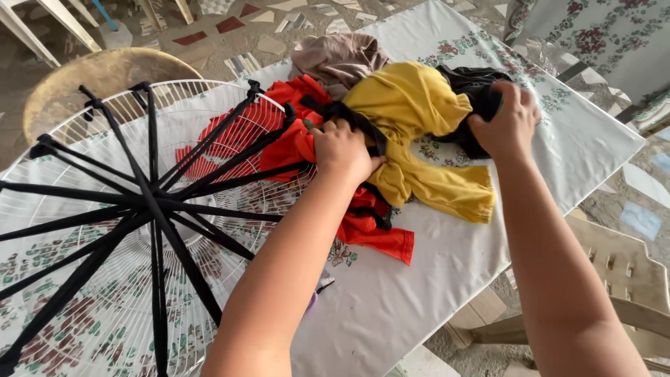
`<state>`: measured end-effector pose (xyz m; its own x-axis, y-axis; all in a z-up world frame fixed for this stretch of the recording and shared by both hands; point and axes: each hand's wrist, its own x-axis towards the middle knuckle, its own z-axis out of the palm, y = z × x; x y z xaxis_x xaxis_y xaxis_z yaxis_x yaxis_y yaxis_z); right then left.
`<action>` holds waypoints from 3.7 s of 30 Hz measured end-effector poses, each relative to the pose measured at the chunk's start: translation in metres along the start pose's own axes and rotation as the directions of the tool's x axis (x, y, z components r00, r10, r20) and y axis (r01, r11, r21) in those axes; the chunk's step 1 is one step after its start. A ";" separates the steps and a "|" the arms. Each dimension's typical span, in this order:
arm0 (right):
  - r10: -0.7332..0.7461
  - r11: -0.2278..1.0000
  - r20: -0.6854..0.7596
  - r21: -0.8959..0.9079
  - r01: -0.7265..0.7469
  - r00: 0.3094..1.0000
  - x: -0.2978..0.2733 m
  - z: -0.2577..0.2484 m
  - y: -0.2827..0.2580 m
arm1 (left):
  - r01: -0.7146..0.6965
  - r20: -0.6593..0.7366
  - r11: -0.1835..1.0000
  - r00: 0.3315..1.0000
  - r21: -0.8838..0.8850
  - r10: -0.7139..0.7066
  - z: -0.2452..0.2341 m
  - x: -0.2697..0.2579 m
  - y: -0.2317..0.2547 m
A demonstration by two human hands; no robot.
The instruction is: Weave fabric strips through a circular fan guard and use scissors to cut strips from a cloth garment.
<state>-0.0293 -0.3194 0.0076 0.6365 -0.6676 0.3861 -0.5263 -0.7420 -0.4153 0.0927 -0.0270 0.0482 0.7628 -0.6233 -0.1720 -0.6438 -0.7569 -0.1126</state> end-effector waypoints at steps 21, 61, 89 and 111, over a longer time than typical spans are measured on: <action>-0.696 -0.027 -0.257 0.943 0.333 0.670 -0.099 -0.087 -0.225 | -0.554 -0.702 0.451 0.651 -0.699 -0.288 -0.068 -0.097 -0.079; -0.628 0.373 -0.441 0.552 0.745 0.641 -0.067 -0.022 -0.336 | -0.613 -0.275 -0.340 0.691 -0.713 -0.668 -0.008 -0.251 -0.307; -0.260 0.070 0.372 0.928 -0.367 0.891 -0.059 -0.021 -0.312 | -0.511 -0.757 0.661 0.640 -0.549 -0.134 0.023 -0.169 -0.209; -0.727 0.662 0.333 0.106 0.742 0.600 -0.190 -0.076 -0.325 | -0.522 -0.543 0.180 0.834 -0.834 -0.098 -0.012 -0.225 -0.229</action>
<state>-0.0222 0.0446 0.1318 0.9526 0.1590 0.2594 0.1840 -0.9800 -0.0752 0.0695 0.2838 0.1247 0.7316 -0.5526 0.3992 -0.4642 0.0250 0.8854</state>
